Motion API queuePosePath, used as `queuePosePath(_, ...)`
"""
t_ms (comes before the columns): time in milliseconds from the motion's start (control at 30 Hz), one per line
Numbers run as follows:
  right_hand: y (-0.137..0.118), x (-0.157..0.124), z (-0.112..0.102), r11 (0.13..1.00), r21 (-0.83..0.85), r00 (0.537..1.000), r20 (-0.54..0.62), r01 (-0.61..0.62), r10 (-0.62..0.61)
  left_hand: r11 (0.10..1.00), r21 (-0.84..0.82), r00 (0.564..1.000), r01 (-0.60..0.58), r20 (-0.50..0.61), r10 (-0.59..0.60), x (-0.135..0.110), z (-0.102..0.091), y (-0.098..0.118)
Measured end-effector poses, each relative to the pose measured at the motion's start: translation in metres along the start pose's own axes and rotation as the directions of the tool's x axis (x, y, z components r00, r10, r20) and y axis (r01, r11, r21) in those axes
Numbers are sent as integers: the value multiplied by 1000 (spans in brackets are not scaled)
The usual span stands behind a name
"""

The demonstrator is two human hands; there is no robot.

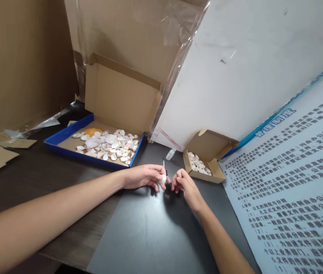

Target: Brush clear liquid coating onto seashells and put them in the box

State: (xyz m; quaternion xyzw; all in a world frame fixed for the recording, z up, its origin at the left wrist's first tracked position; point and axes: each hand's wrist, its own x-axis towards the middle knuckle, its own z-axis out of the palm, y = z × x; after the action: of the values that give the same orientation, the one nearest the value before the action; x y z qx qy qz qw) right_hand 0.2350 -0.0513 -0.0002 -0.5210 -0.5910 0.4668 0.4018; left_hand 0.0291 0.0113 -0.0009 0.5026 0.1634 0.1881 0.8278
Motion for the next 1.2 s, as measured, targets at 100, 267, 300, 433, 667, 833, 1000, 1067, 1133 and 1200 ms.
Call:
queuePosePath(100,4,-10,6,943,-298,987,-12,150,-161,999,2,998,32,52,-32,-1,2,-1)
queuePosePath(267,-5,-20,14,806,-527,956,52,271,-287,999,28,995,45,93,-48,-2,5,1)
queuePosePath(300,-6,-21,15,779,-557,949,55,288,-312,998,45,994,43,98,-48,-2,6,1)
queuePosePath(433,-5,-19,17,688,-658,927,40,306,-374,989,143,991,29,122,-47,-2,6,1)
queuePosePath(667,-1,-16,21,605,-747,913,4,275,-409,960,276,991,37,112,-70,-3,8,3)
queuePosePath(833,0,-14,14,673,-722,893,-185,160,-411,987,145,998,65,-1,-66,-1,6,-1)
queuePosePath(1000,3,-13,3,808,-514,834,-281,286,-474,995,103,978,14,-211,8,5,3,-3)
queuePosePath(1067,4,-14,3,823,-442,831,-254,356,-495,996,87,969,7,-245,15,6,2,-3)
queuePosePath(1133,3,-16,3,824,-418,840,-213,383,-499,997,74,967,12,-256,8,6,2,-2)
queuePosePath(1200,2,-16,5,811,-446,846,-191,378,-499,998,66,967,18,-253,0,6,2,-1)
